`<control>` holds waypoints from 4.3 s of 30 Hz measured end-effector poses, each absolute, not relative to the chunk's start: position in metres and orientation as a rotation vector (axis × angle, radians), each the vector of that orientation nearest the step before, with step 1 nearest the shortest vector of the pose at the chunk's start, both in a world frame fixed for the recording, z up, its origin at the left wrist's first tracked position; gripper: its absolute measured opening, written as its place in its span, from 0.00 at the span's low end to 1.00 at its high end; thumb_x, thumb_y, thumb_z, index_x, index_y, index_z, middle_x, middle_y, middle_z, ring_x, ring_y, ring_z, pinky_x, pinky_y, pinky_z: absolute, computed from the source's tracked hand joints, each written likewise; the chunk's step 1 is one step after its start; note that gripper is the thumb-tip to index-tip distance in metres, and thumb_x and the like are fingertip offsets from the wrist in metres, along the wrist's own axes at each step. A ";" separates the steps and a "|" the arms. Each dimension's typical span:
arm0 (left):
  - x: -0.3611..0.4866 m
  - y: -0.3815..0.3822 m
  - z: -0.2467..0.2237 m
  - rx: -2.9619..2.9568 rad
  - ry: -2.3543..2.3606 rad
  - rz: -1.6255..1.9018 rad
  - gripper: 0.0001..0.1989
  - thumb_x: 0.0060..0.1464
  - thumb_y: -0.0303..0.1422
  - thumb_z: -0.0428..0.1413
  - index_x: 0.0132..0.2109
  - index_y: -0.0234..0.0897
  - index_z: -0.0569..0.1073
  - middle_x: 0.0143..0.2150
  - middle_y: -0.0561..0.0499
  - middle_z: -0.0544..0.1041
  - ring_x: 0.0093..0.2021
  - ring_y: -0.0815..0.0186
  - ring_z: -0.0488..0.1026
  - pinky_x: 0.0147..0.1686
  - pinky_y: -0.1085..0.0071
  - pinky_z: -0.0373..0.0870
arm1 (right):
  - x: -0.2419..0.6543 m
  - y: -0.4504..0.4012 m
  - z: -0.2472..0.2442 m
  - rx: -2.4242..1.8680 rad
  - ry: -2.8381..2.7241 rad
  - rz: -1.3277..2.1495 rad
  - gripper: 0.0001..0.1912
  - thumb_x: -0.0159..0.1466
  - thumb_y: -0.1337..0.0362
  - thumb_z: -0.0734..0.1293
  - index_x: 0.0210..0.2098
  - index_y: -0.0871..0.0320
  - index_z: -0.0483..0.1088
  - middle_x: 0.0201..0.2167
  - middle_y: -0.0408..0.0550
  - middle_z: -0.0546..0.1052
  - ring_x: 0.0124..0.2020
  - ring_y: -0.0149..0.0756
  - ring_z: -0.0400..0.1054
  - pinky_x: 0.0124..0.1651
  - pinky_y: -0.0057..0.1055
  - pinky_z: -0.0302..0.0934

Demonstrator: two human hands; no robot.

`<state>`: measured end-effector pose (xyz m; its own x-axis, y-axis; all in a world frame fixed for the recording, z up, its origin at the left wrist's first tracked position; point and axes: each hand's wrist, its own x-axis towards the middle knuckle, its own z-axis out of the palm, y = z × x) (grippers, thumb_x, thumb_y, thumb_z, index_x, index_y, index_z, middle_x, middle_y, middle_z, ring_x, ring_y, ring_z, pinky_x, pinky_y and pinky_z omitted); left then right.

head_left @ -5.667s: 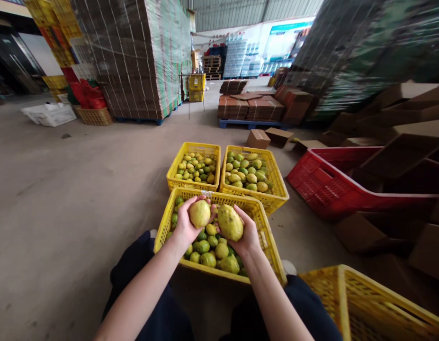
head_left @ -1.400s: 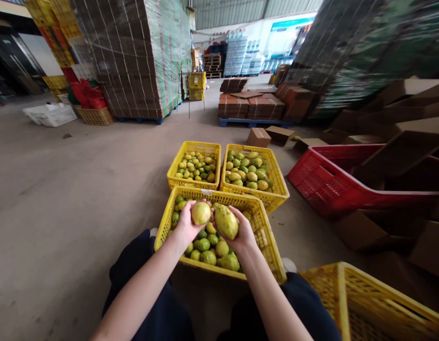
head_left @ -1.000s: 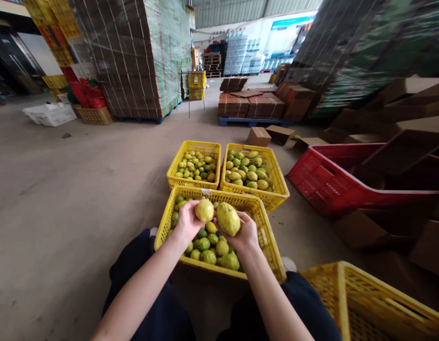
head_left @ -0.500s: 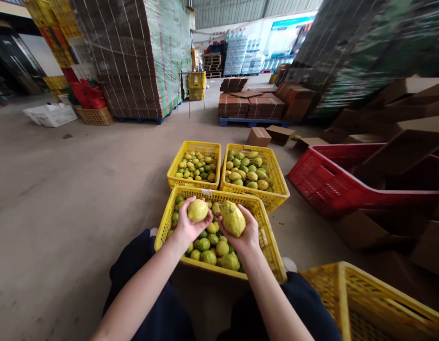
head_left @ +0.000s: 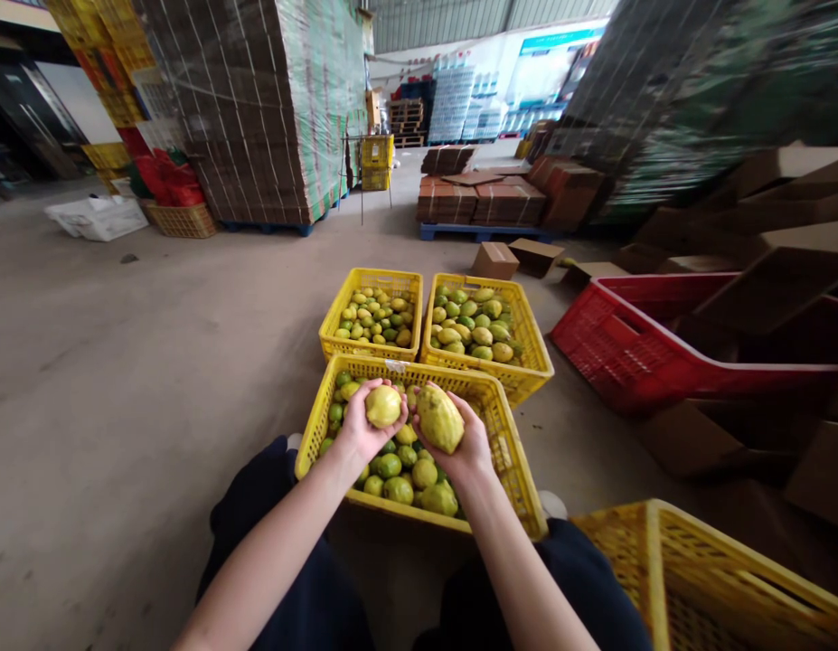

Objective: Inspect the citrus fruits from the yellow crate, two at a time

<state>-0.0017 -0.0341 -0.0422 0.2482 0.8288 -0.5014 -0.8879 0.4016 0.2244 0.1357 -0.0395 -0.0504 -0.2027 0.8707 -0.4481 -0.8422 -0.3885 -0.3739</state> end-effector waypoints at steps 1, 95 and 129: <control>-0.001 -0.034 -0.042 -0.113 0.613 1.173 0.01 0.47 0.27 0.54 0.30 0.32 0.69 0.27 0.49 0.72 0.32 0.65 0.72 0.29 0.71 0.72 | 0.135 -0.039 -0.051 -0.717 -0.063 1.836 0.11 0.57 0.67 0.60 0.37 0.58 0.72 0.31 0.51 0.79 0.27 0.40 0.74 0.28 0.37 0.70; 0.005 -0.033 -0.051 -0.134 0.776 1.217 0.03 0.51 0.30 0.50 0.32 0.35 0.68 0.27 0.50 0.71 0.29 0.65 0.72 0.28 0.70 0.71 | 0.131 -0.039 -0.052 -0.837 -0.061 1.826 0.06 0.55 0.68 0.64 0.33 0.58 0.70 0.27 0.47 0.78 0.24 0.36 0.72 0.30 0.36 0.70; -0.006 -0.040 -0.024 -0.133 0.454 1.432 0.03 0.51 0.26 0.53 0.36 0.34 0.70 0.35 0.48 0.74 0.40 0.67 0.74 0.40 0.74 0.73 | 0.137 -0.041 -0.049 -0.683 -0.144 1.798 0.10 0.55 0.63 0.65 0.36 0.61 0.70 0.32 0.52 0.79 0.28 0.39 0.74 0.29 0.31 0.70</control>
